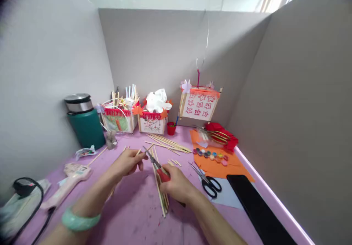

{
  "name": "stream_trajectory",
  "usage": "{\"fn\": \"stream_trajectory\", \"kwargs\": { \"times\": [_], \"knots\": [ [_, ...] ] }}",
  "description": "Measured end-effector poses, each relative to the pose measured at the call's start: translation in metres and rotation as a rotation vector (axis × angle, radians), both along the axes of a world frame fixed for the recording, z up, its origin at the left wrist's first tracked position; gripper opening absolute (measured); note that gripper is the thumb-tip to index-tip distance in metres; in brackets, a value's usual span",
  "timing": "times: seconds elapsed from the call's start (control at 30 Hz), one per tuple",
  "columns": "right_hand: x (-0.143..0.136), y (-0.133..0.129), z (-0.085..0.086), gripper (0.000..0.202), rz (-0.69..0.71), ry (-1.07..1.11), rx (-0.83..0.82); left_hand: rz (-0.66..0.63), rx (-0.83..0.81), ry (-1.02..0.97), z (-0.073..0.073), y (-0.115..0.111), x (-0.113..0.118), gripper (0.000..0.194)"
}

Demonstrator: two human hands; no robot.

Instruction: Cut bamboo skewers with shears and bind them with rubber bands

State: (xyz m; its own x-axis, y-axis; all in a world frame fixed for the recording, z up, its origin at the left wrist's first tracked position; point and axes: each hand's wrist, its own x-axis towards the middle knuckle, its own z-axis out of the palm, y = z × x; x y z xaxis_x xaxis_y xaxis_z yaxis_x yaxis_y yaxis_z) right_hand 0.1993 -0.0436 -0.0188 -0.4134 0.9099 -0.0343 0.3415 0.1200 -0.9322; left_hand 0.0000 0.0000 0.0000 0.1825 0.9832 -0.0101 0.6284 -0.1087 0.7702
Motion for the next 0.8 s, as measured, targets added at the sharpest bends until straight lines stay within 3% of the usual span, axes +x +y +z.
{"fn": "stream_trajectory", "kwargs": {
  "times": [0.23,0.4,0.6,0.8],
  "knots": [
    [0.002,0.000,0.007,0.026,0.004,0.053,-0.136,0.106,0.189,0.023,0.006,-0.006,0.010,0.031],
    [0.008,-0.003,0.019,0.026,0.107,0.143,-0.254,0.067,0.087,-0.040,0.010,-0.008,0.006,0.037],
    [0.009,-0.005,0.021,0.030,0.133,0.200,-0.266,-0.009,-0.197,-0.328,0.008,-0.004,-0.002,0.032],
    [0.007,-0.005,0.017,0.031,0.101,0.158,-0.249,-0.007,-0.137,-0.297,0.007,-0.003,-0.002,0.033]
  ]
}}
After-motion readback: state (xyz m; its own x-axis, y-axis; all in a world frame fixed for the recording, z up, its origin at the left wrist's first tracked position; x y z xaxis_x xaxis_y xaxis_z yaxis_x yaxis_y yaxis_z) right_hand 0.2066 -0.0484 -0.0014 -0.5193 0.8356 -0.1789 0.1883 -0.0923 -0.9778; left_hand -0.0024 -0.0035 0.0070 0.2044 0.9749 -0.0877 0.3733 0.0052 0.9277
